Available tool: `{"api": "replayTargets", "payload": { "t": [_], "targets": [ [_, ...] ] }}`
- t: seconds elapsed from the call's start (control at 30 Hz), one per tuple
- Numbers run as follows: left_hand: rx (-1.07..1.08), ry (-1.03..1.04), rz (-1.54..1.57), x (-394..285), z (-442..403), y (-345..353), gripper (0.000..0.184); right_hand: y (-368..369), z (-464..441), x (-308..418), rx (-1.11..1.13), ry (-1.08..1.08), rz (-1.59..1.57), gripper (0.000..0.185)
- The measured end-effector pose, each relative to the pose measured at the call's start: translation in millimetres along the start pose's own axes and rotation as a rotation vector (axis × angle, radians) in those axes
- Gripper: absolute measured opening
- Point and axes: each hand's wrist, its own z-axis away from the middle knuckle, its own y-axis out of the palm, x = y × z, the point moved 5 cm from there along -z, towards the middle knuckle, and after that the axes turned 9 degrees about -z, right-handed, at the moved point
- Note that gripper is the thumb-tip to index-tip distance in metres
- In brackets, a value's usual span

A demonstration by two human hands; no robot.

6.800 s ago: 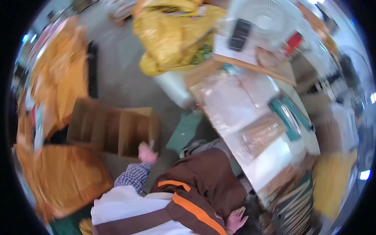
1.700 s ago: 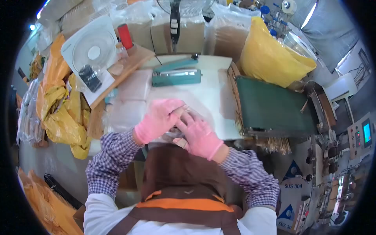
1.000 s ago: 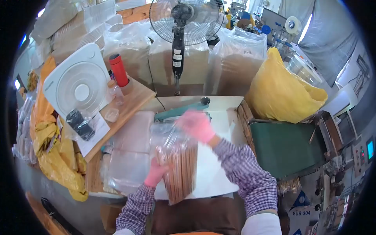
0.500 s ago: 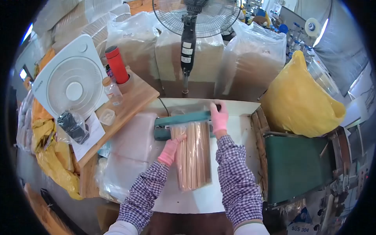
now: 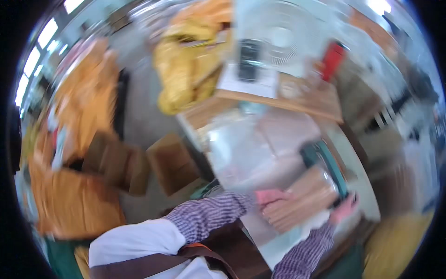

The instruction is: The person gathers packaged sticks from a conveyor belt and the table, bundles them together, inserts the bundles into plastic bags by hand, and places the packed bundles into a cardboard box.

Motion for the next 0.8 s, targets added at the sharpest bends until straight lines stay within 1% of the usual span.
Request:
{"api": "replayTargets", "payload": {
  "t": [0.03,0.07,0.1,0.17,0.2,0.23,0.27,0.3,0.33,0.37,0.4,0.43,0.47,0.5,0.53,0.57,0.6,0.63,0.67,0.7,0.73,0.8],
  "targets": [
    [-0.045,0.048,0.032,-0.3,-9.3,-3.6,0.054,3.7,11.9,13.9,-0.023,-0.099,0.01,0.033],
    [-0.067,0.08,0.061,4.5,-16.8,-2.8,0.055,-9.9,-19.9,2.1,0.029,-0.296,0.202,0.035],
    [-0.069,0.069,0.099,5.4,-14.0,-2.3,0.055,0.8,-6.8,13.8,0.018,-0.295,0.277,0.038],
    [-0.025,0.016,0.129,4.4,-2.0,-1.1,0.057,5.1,32.5,9.9,0.062,-0.41,0.442,0.042],
    [-0.006,0.069,0.079,4.1,1.9,3.5,0.057,0.7,46.3,2.7,0.066,-0.47,0.53,0.044],
    [0.011,0.122,0.024,-1.3,5.4,8.4,0.057,-18.1,52.6,-32.8,0.082,-0.581,0.947,0.064],
    [0.028,0.18,-0.029,-3.5,7.0,8.1,0.057,-16.6,108.0,-47.4,0.419,-0.307,0.539,0.064],
    [-0.006,0.211,-0.123,-1.8,10.5,0.3,0.056,-12.8,174.0,-58.7,0.601,0.191,-0.142,0.064],
    [-0.038,0.227,-0.208,12.6,20.9,-6.4,0.055,-12.0,243.7,-67.3,0.58,0.605,-0.436,0.063],
    [-0.072,0.242,-0.292,26.6,31.5,-13.1,0.055,-29.1,281.2,-67.0,0.558,0.639,-0.291,0.063],
    [-0.101,0.252,-0.345,45.2,49.9,-24.8,0.055,-37.8,322.7,-66.5,0.569,0.796,-0.357,0.062],
    [-0.147,0.235,-0.317,70.3,81.4,-38.2,0.055,-46.6,364.6,-65.2,0.566,0.954,-0.414,0.061],
    [-0.213,0.214,-0.241,97.3,118.8,-55.2,0.056,-107.9,368.2,-116.9,0.72,1.308,-0.919,0.061],
    [-0.309,0.184,-0.129,124.7,165.0,-74.6,0.056,-90.4,398.4,-91.8,0.828,1.232,-0.709,0.061],
    [-0.451,0.166,0.032,156.2,224.2,-98.9,0.056,-66.0,433.3,-61.8,0.91,1.151,-0.502,0.062],
    [-0.602,0.162,0.186,181.9,285.1,-122.1,0.057,-75.9,443.4,-73.1,0.856,1.183,-0.595,0.06],
    [-0.759,0.187,0.323,201.2,347.1,-143.5,0.057,-80.9,448.3,-69.2,0.762,1.063,-0.384,0.056],
    [-0.88,0.231,0.424,210.2,403.1,-163.3,0.057,-85.8,453.8,-89.8,0.74,1.26,-0.758,0.056],
    [-0.942,0.267,0.508,207.1,440.9,-181.6,0.057,-89.3,456.7,-95.7,0.69,1.28,-0.774,0.055],
    [-0.94,0.267,0.584,191.0,459.1,-196.2,0.058,-92.6,459.8,-101.2,0.639,1.298,-0.79,0.055],
    [-0.873,0.222,0.656,156.8,449.3,-206.1,0.055,-90.8,456.6,-88.5,0.553,1.169,-0.434,0.054],
    [-0.743,0.128,0.8,99.5,427.2,-225.6,0.049,-89.7,457.3,-95.8,0.475,1.2,-0.419,0.056]
  ]
}}
